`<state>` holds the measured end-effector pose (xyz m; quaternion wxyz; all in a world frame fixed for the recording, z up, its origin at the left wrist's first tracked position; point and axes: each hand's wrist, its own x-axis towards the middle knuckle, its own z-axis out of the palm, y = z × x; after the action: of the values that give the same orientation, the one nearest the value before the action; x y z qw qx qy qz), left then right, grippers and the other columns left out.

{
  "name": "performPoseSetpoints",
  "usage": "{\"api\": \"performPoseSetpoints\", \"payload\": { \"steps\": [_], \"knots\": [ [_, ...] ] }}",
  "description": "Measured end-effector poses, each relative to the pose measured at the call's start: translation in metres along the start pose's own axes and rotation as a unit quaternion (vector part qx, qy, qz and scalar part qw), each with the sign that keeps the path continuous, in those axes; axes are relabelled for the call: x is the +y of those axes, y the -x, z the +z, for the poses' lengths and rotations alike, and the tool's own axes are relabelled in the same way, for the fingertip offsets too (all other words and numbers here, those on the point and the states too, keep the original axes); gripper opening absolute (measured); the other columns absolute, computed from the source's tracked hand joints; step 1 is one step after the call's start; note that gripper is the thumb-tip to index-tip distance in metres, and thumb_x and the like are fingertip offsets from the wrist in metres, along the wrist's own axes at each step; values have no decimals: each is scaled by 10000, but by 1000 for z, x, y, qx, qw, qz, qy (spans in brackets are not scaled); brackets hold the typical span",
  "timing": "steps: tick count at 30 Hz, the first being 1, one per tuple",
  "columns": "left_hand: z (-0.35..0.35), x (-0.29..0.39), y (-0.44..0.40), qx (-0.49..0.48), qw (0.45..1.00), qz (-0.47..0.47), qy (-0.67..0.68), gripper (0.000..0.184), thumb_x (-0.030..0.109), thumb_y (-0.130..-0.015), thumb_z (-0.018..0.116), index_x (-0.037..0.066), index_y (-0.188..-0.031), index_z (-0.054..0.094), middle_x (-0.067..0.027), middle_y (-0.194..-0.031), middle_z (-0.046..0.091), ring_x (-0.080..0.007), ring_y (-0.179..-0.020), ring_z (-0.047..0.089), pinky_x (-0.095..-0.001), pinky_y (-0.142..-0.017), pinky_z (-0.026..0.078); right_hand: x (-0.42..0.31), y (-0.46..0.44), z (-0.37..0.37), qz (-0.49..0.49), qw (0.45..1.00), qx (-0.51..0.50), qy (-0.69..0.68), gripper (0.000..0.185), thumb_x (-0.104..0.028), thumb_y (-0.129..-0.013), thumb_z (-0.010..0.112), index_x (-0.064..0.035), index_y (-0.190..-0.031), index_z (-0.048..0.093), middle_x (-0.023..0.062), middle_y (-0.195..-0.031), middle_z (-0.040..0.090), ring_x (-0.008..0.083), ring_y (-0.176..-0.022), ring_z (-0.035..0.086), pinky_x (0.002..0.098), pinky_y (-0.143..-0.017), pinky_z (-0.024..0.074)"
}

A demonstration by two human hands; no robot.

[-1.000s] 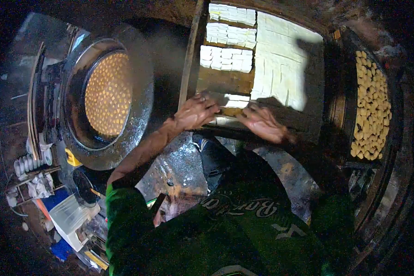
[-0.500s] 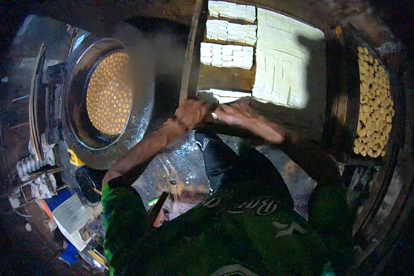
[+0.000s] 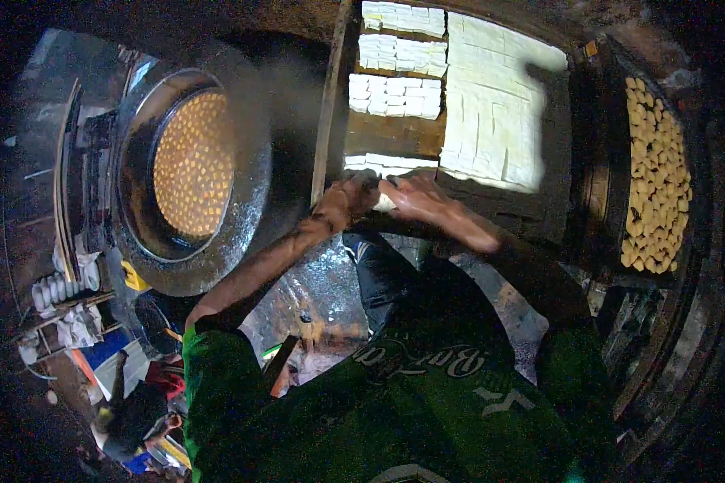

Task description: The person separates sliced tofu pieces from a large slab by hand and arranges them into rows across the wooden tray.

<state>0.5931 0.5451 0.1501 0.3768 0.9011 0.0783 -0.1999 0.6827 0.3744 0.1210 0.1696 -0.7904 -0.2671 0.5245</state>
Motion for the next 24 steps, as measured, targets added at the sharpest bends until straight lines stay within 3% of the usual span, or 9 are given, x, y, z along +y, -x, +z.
{"api": "performPoseSetpoints", "payload": {
  "steps": [2, 5, 8, 10, 11, 13, 17, 19, 24],
  "knots": [
    [13, -18, -10, 8, 999, 4, -40, 379, 314, -877, 571, 132, -1205, 520, -174, -1105, 612, -391, -1019, 581, -477, -867, 480, -7, 3, 1, -7, 1000, 20, 1, 591, -505, -931, 382, -156, -1405, 333, 197, -1448, 328, 422, -1349, 251, 488, -1138, 151],
    [15, -33, -14, 41, 988, 112, -98, 375, 311, -875, 571, 127, -1198, 526, -185, -1083, 612, -399, -998, 584, -476, -863, 482, -14, 9, -3, -128, 977, 37, 163, 524, -296, -875, 551, -136, -1350, 397, 257, -1319, 445, 429, -1271, 373, 511, -1067, 295],
    [7, -23, -1, -18, 997, 8, -74, 381, 269, -852, 594, 119, -1197, 527, -190, -1098, 603, -397, -996, 588, -475, -857, 486, -16, 11, 0, -109, 987, 70, 97, 478, -133, -797, 598, -104, -1254, 465, 262, -1167, 531, 422, -1134, 499, 503, -929, 433],
    [7, -30, 10, -22, 968, -28, -250, 347, 211, -862, 567, 106, -1191, 530, -196, -1110, 594, -400, -992, 589, -467, -838, 495, -16, 13, 6, -128, 977, 147, 86, 389, -65, -774, 561, -74, -1158, 506, 233, -1064, 573, 391, -958, 593, 483, -754, 504],
    [8, -31, 9, -21, 968, -30, -249, 347, 211, -862, 567, 106, -1191, 530, -196, -1110, 594, -400, -992, 589, -467, -838, 495, -15, 15, 7, -129, 977, 145, 86, 389, -65, -774, 561, -74, -1158, 506, 233, -1064, 573, 391, -958, 593, 483, -754, 504],
    [11, -31, 3, 124, 971, 185, -81, 302, 169, -883, 523, 99, -1176, 537, -190, -1127, 587, -391, -962, 602, -451, -799, 512, -14, 22, 2, -153, 958, 202, 133, 369, -70, -783, 569, -80, -1147, 512, 216, -1051, 575, 378, -865, 617, 477, -681, 509],
    [15, -29, 4, 148, 961, 223, 70, 292, 149, -892, 502, 110, -1179, 542, -187, -1142, 580, -388, -921, 615, -446, -753, 524, 13, 5, 19, -252, 860, 330, 295, 388, -113, -782, 601, -99, -1159, 509, 178, -1060, 576, 355, -834, 622, 472, -668, 517],
    [-5, -4, 15, 116, 967, 157, -162, 303, 157, -884, 513, 117, -1182, 547, -183, -1140, 582, -382, -888, 627, -459, -725, 528, 8, 8, 16, -217, 914, 273, 208, 409, -195, -816, 618, -102, -1190, 483, 134, -1089, 567, 335, -923, 605, 452, -753, 527],
    [7, -23, 2, 157, 953, 218, -143, 322, 165, -872, 524, 122, -1191, 541, -194, -1112, 594, -374, -870, 633, -462, -703, 531, -7, 17, 19, -243, 881, 361, 188, 330, -291, -863, 604, -78, -1106, 537, 146, -1017, 582, 364, -846, 629, 480, -698, 537]
  ]
}}
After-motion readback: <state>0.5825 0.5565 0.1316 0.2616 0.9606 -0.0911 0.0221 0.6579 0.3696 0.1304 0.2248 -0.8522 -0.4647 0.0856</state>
